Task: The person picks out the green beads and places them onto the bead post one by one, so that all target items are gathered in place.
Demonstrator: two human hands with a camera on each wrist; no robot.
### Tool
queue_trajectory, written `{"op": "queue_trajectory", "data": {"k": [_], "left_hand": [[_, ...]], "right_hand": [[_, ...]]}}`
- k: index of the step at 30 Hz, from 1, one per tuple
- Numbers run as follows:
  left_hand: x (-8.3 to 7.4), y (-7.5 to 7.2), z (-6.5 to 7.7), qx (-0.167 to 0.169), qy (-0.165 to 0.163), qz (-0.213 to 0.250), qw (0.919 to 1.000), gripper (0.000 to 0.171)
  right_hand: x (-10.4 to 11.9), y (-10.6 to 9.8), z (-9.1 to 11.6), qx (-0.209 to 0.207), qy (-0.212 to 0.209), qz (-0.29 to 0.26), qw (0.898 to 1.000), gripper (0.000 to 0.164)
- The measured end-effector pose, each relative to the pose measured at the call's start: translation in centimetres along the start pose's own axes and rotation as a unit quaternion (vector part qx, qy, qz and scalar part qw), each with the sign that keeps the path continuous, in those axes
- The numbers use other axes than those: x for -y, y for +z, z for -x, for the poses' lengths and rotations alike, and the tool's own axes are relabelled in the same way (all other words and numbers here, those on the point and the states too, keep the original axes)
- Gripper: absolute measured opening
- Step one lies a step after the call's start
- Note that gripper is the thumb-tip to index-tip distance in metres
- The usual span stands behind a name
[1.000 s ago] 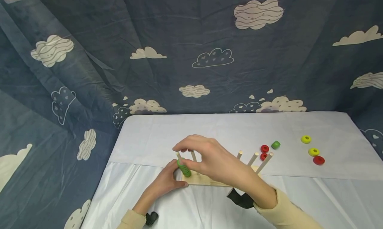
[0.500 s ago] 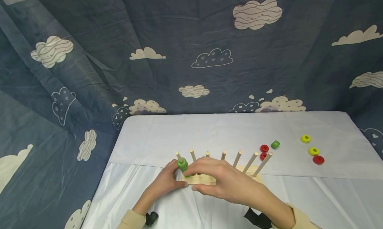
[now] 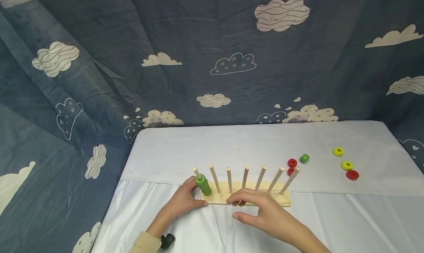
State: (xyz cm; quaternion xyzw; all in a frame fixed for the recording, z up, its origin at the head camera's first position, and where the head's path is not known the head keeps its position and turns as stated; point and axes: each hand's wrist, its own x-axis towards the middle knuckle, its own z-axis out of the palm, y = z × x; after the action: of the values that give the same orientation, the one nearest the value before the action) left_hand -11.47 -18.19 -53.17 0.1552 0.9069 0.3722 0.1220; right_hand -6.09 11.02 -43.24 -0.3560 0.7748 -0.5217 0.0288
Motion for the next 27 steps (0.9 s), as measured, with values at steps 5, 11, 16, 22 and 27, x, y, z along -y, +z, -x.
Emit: {"op": "queue_trajectory", "data": {"k": [5,11,16,22,27], "left_hand": [[0.3,0.2,-0.1,-0.002,0.002,0.005,1.0,0.063],[0.5,0.2,-0.1,-0.004,0.01,0.008,0.9999,0.06],[0.7,0.2,0.0,-0.001,0.014,0.01,0.9998,0.062],[0.7,0.2,0.0,0.002,0.016,0.009,0.9998,0.064],[0.6,0.1,0.0,0.001,0.017,0.013,0.9998,0.065]], "right_hand": [[-1.6,0.4,2.4,-0.033,0.057,-0.004,0.998,0.028],[-3.0,0.7,4.7,-0.091,0.101,-0.009,0.991,0.029],[-4.1,0.8,6.3,-0.14,0.143,-0.007,0.98,0.03],[-5.3,0.2,8.1,-0.187,0.21,0.031,0.959,0.033],[-6.1,-0.8,9.2,-0.215,0.253,0.063,0.941,0.033]]}}
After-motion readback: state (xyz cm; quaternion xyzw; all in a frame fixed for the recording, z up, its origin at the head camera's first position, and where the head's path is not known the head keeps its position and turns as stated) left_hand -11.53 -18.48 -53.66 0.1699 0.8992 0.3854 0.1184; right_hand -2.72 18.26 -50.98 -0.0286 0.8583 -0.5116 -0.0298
